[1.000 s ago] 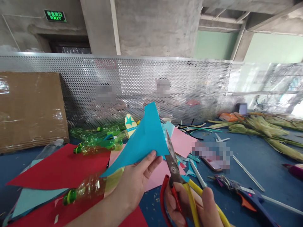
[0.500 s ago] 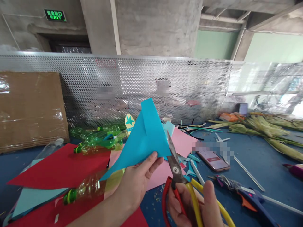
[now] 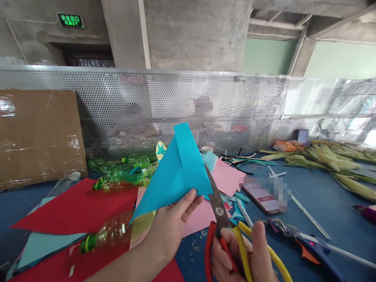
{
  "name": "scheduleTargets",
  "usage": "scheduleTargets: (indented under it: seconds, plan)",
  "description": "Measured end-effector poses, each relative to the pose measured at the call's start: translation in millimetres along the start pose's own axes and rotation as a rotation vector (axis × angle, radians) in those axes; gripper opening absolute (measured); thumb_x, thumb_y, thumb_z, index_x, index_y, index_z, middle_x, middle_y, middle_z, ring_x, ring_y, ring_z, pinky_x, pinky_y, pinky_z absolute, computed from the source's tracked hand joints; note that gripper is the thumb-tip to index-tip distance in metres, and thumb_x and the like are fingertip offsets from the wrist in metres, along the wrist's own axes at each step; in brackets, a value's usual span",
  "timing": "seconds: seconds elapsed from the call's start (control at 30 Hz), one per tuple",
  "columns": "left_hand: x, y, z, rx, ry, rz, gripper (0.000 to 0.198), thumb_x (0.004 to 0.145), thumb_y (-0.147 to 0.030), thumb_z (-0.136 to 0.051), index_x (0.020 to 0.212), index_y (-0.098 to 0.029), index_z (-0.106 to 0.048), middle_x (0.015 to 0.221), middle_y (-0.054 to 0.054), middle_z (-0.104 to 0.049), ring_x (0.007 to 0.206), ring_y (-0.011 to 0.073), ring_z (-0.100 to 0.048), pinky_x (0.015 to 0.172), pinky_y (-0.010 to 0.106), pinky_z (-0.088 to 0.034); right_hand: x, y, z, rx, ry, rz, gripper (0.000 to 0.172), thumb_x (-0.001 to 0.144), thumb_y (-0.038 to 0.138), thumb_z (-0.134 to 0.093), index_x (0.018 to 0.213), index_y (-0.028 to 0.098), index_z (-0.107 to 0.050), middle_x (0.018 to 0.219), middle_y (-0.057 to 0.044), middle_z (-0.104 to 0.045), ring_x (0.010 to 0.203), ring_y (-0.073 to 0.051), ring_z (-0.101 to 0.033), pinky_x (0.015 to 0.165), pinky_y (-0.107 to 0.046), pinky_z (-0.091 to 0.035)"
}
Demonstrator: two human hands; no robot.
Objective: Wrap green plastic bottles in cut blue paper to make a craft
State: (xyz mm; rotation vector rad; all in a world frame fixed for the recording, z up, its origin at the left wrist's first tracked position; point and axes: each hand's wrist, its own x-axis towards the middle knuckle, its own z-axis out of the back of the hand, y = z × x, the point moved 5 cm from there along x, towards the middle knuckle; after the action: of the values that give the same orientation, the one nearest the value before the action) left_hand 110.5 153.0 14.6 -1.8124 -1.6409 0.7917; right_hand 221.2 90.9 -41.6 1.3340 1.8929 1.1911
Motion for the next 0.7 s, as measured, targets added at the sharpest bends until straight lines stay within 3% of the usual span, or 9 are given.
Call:
scheduleTargets:
  seconds: [0.17, 0.37, 0.47, 0.6, 0.7]
  plan:
    - [0, -2, 0.4, 0.017, 0.002, -0.024, 0.025, 0.047, -0.017, -0.093, 0.066, -0.012, -0.077, 0.07, 0.006, -0.075, 0.069, 0.0172, -0.071, 0.071, 0.027, -0.065, 1, 8, -10, 0.046, 0.023, 0.068, 0.074, 0.068, 0.092, -0.036, 0.061, 0.02, -0.052, 0.046, 0.006, -0.035, 0.039, -0.009, -0.027, 0.037, -0.021, -0.024]
    - [0, 1, 0.3, 0.054, 0.013, -0.004, 0.026, 0.046, -0.018, -0.093, 0.065, -0.013, -0.077, 0.073, 0.007, -0.076, 0.069, 0.0177, -0.072, 0.073, 0.026, -0.064, -1, 10, -11, 0.087, -0.009, 0.126, 0.076, 0.065, 0.094, -0.033, 0.068, 0.021, -0.055, 0.059, -0.001, -0.044, 0.055, -0.016, -0.042, 0.049, -0.027, -0.04]
    - [-3, 5, 1.2, 0.055, -0.004, 0.069, 0.032, 0.043, -0.024, -0.094, 0.067, -0.012, -0.078, 0.071, 0.007, -0.076, 0.067, 0.0174, -0.072, 0.072, 0.024, -0.063, -1, 7, -10, 0.131, 0.04, 0.111, 0.084, 0.063, 0.097, -0.026, 0.07, 0.018, -0.056, 0.059, -0.001, -0.044, 0.054, -0.014, -0.04, 0.051, -0.025, -0.035]
    - [-9, 11, 2.8, 0.085, -0.045, 0.181, 0.036, 0.036, -0.028, -0.096, 0.063, -0.013, -0.077, 0.07, 0.007, -0.076, 0.065, 0.0175, -0.073, 0.067, 0.019, -0.061, 2, 1, -9, 0.233, 0.145, 0.086, 0.09, 0.061, 0.098, -0.018, 0.074, 0.017, -0.055, 0.052, 0.005, -0.037, 0.044, -0.008, -0.026, 0.043, -0.02, -0.022]
    - [-11, 14, 2.6, 0.092, -0.047, 0.224, 0.036, 0.032, -0.029, -0.096, 0.058, -0.013, -0.076, 0.066, 0.006, -0.075, 0.064, 0.0178, -0.073, 0.065, 0.018, -0.061, 5, -2, -5, 0.309, 0.165, 0.1, 0.09, 0.064, 0.097, -0.015, 0.074, 0.016, -0.054, 0.052, 0.005, -0.038, 0.038, -0.006, -0.024, 0.037, -0.019, -0.018]
